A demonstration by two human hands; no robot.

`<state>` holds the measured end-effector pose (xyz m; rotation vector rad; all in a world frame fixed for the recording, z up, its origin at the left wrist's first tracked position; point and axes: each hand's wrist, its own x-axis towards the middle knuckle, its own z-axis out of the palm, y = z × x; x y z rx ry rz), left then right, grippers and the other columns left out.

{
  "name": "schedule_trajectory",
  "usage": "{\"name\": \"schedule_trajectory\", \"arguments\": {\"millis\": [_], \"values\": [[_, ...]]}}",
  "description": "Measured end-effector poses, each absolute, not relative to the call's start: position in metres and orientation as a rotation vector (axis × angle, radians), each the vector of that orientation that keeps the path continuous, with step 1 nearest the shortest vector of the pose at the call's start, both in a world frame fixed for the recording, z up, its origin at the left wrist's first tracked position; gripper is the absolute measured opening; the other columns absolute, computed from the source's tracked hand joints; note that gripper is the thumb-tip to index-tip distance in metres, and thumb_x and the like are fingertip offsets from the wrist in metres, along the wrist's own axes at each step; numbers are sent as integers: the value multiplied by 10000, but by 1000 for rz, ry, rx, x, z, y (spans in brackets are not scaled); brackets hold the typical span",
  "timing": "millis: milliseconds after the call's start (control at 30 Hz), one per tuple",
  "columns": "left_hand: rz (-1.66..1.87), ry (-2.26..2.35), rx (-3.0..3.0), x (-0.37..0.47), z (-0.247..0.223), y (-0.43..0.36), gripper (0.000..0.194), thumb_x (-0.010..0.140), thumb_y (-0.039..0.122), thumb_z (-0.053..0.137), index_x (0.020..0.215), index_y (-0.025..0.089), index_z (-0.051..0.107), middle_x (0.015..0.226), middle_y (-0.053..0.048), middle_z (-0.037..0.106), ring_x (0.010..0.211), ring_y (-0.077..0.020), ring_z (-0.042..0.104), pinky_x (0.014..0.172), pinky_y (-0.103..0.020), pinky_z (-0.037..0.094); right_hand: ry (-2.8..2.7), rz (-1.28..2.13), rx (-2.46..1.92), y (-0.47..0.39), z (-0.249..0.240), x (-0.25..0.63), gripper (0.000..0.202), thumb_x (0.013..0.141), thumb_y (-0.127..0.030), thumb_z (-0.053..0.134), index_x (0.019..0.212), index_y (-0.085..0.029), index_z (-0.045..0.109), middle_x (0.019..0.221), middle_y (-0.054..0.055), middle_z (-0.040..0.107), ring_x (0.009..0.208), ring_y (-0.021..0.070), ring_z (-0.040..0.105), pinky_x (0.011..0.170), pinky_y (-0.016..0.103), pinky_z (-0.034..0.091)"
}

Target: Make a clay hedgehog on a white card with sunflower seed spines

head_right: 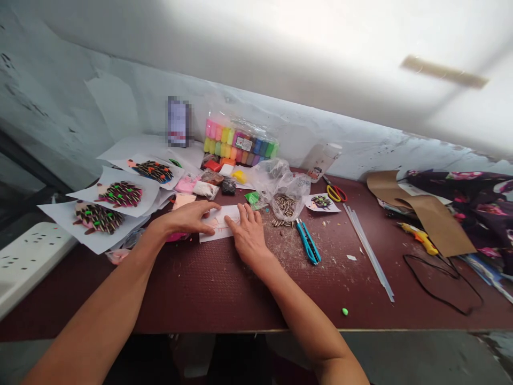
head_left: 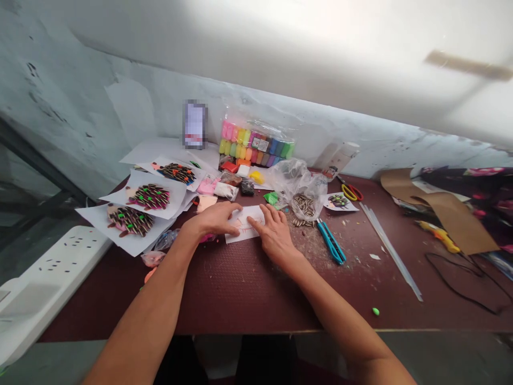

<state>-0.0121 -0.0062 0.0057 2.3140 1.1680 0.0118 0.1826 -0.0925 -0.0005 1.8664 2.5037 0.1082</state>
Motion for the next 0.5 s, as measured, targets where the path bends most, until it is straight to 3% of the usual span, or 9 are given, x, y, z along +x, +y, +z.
{"name": "schedule_trajectory", "arguments": {"millis": [500], "values": [[3,1169,2314,-12,4,-5,797,647,418,685,1374,149,498,1265,-123,617,1092,-281,604,929,-335,458,2321,124,1920,-98,13,174,431,991,-183,340,1353,-185,575,1539,187,378,1444,343,277,1105,505,228]]}}
